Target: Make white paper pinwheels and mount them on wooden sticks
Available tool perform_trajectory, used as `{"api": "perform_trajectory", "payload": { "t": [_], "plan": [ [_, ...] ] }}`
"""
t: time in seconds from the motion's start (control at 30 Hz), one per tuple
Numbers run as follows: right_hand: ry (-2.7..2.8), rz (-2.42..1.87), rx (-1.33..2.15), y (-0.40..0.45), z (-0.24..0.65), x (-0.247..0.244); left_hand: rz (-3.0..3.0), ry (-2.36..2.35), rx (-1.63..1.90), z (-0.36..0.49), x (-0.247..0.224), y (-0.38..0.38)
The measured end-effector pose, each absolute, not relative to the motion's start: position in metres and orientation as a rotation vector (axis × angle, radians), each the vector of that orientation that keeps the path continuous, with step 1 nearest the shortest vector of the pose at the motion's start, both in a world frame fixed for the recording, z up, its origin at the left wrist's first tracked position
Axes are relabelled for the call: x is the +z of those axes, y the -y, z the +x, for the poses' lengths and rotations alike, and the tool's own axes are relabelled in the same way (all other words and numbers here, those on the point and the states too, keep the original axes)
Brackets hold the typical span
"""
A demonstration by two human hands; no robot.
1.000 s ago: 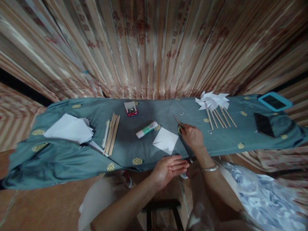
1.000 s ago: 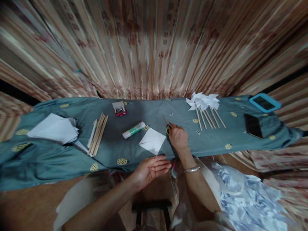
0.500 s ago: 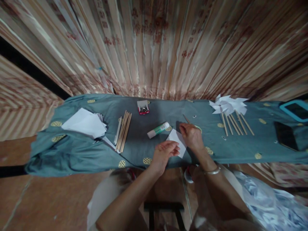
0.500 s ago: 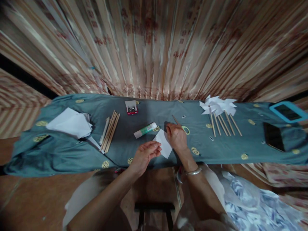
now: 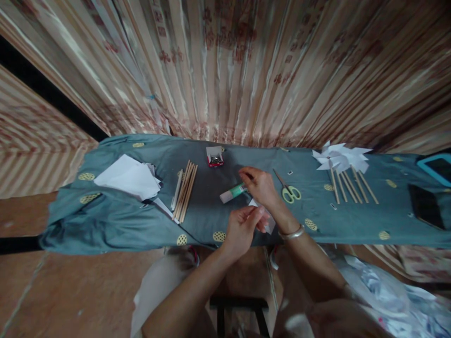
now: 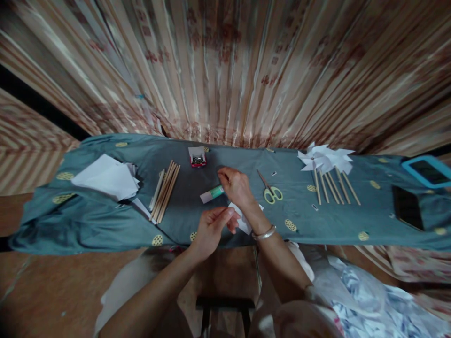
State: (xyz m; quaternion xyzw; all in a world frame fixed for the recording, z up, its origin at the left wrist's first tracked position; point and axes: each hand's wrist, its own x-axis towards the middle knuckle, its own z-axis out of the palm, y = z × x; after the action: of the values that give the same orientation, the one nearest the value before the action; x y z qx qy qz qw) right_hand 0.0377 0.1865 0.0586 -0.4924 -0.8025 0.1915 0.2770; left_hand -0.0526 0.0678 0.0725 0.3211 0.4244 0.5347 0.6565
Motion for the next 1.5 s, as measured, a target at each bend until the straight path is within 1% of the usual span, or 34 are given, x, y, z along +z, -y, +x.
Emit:
{"api": "perform_trajectory", "payload": {
  "t": [0.2,0.3,0.4,0.5,0.6,0.7,0.8,0.9,1.0,1.13,1.27,1.5],
  "plan": [
    [2.552,-1.201,0.333,-0.190,0.040,0.063,0.756,-1.015,1.328,-0.063,0.072,-0.081],
    [2.713,-1.208,0.312,-0.180,0.044,0.057,0.731,-1.037,1.396,-0.070,0.069,-0.087],
    [2.701,-1.270,0.361,-0.173,0.047,0.047,0.776,-1.096,1.456,-0.078,0.063,-0.093],
    [2.639,-1.238,0.372,-0.171,0.055,0.039,0.883,-1.205,1.479,-0.086,0.056,-0.097],
    [2.587,-1.197,0.416,-0.169,0.066,0.039,1.098,-1.371,1.483,-0.097,0.050,-0.102],
    [2.489,-1.162,0.600,-0.167,0.080,0.045,1.412,-1.503,1.354,-0.106,0.047,-0.105],
    [2.238,-1.197,0.973,-0.165,0.096,0.051,1.521,-1.512,1.202,-0.107,0.045,-0.106],
    [1.866,-1.192,1.401,-0.165,0.112,0.058,1.321,-1.396,1.147,-0.100,0.046,-0.106],
    [1.516,-1.125,1.651,-0.165,0.123,0.066,0.987,-1.264,1.163,-0.088,0.050,-0.105],
    [1.149,-1.056,1.778,-0.157,0.121,0.072,0.682,-1.153,1.199,-0.073,0.058,-0.105],
    [1.034,-1.007,1.895,-0.145,0.110,0.066,0.591,-1.074,1.170,-0.063,0.063,-0.105],
    [0.886,-1.059,1.856,-0.140,0.115,0.053,0.593,-1.133,1.144,-0.056,0.057,-0.107]
  ]
}}
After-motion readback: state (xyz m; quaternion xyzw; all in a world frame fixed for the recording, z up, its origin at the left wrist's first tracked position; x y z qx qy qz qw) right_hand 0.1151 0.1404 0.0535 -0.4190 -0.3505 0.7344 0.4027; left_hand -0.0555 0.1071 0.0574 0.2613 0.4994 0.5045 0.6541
